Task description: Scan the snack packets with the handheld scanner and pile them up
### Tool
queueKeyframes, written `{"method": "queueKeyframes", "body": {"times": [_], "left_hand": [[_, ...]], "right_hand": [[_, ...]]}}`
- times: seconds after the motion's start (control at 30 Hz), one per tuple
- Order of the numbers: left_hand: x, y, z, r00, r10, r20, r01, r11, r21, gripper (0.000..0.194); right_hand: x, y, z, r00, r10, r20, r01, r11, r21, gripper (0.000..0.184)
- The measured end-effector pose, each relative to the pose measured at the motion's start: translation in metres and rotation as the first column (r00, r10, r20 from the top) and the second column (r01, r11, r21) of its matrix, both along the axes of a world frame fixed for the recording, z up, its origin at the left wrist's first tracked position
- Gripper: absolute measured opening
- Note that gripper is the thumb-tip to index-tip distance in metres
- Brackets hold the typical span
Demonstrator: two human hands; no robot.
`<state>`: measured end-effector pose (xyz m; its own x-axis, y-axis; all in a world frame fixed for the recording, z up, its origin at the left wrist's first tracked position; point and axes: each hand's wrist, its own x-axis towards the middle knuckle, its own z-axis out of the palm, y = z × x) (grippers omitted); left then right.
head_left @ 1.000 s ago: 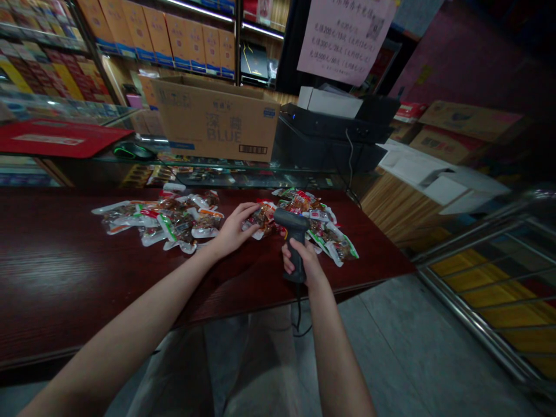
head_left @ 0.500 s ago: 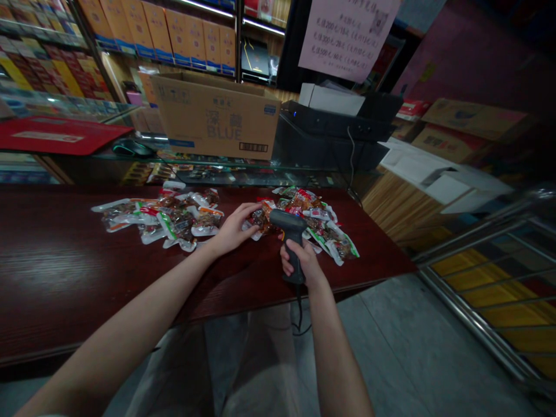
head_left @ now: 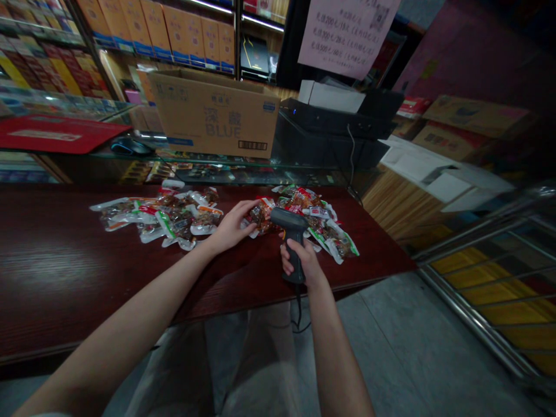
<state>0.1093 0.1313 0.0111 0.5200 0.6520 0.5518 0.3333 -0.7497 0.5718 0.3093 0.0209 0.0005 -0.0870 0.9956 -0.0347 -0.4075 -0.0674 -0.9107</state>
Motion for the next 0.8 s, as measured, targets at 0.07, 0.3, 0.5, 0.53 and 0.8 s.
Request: {"method": "queueKeyframes", "body": {"times": [0.07, 0.3, 0.5, 0.53, 0.8], "left_hand": [[-0.004, -0.001, 0.007, 0.992, 0.111, -0.065, -0.11, 0.994, 0.026, 0.056], [-0.035, -0.001, 0.024, 0.586, 0.742, -0.327, -0.706, 0.665, 0.244, 0.044], [-0.035, 0.009, 0.002, 0.725, 0.558, -0.403, -0.468, 0.829, 0.307, 0.038], [-0.033, 0.01, -0.003, 0.721, 0.529, -0.447, -0.447, 0.848, 0.283, 0.037], [-0.038, 0.002, -0.006, 0.55, 0.748, -0.373, -0.664, 0.662, 0.349, 0.045]], "right_hand": [[0.0, -0.001, 0.001, 1.0, -0.023, -0.016, 0.023, 1.0, 0.007, 0.043], [0.005, 0.001, 0.001, 0.978, -0.159, -0.132, 0.171, 0.982, 0.084, 0.032], [0.009, 0.004, -0.002, 0.972, -0.172, -0.162, 0.189, 0.977, 0.1, 0.031], [0.009, 0.004, -0.002, 0.972, -0.173, -0.157, 0.19, 0.977, 0.1, 0.03], [0.007, 0.002, 0.0, 0.975, -0.172, -0.14, 0.185, 0.979, 0.085, 0.036]]}}
